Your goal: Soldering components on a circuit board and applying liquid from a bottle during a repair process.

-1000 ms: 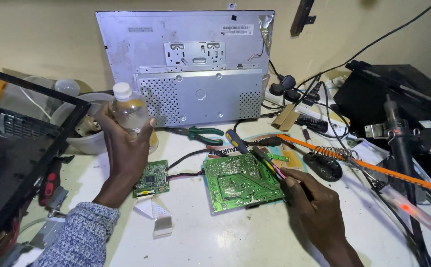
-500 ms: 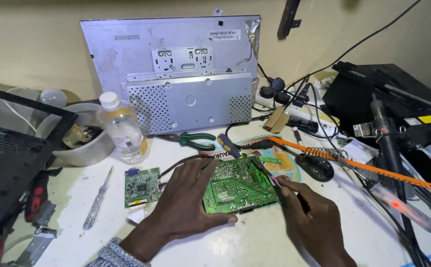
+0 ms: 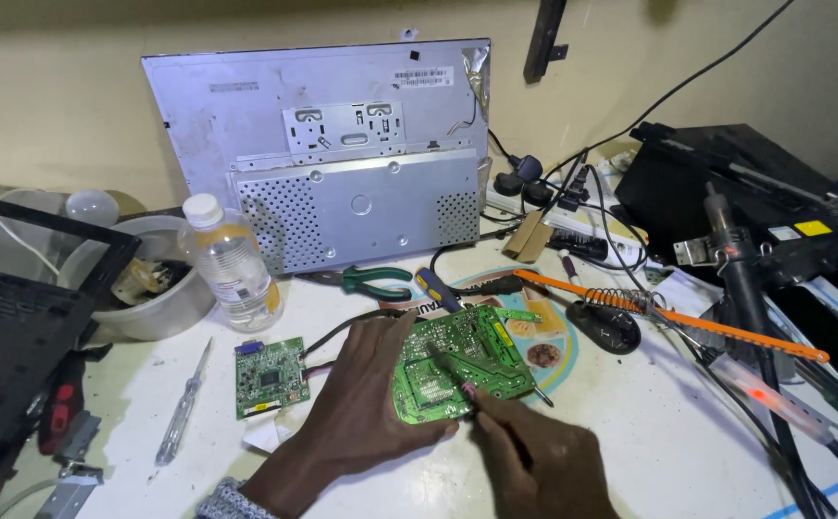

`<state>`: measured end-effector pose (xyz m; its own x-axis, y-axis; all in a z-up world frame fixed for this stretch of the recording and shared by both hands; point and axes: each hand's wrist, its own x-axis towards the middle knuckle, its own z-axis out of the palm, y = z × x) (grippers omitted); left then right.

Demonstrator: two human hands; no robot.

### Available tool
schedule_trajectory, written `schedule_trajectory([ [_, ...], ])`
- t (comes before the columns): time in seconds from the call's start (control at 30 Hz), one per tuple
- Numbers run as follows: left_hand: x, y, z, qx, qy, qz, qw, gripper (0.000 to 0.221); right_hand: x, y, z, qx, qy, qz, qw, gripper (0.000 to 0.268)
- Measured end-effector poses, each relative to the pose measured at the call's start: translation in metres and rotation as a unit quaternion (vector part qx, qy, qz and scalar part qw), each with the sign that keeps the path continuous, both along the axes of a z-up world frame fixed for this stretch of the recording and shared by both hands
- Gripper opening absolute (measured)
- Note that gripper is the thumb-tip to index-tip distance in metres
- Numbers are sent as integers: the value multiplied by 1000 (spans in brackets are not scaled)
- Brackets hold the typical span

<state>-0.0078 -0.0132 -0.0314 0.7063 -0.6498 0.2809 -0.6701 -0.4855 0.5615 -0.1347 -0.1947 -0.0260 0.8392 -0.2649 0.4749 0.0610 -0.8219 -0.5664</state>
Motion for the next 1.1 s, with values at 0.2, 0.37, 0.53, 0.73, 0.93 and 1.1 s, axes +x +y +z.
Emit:
schedule_trajectory([
  [0.2, -6, 0, 3, 16, 38, 19, 999, 123, 9, -23, 1, 22, 90, -83, 992, 29],
  [0.37, -2, -2, -4, 20, 8, 21, 1000, 123, -2, -9, -7, 60, -8, 4, 998, 29],
  [0.53, -4, -2, -2, 23, -11, 31, 999, 117, 11, -50, -18, 12, 72, -126, 989, 28],
  [0.73, 1, 15, 1, 112, 41, 3, 993, 121, 4, -46, -22, 8, 72, -128, 989, 25],
  [0.93, -4, 16, 0, 10, 73, 41, 996, 119, 8, -38, -27, 12, 64, -153, 986, 21],
  [1.1, -7, 14, 5, 10, 76, 29, 997, 129, 11, -5, -21, -8, 48, -127, 991, 27],
])
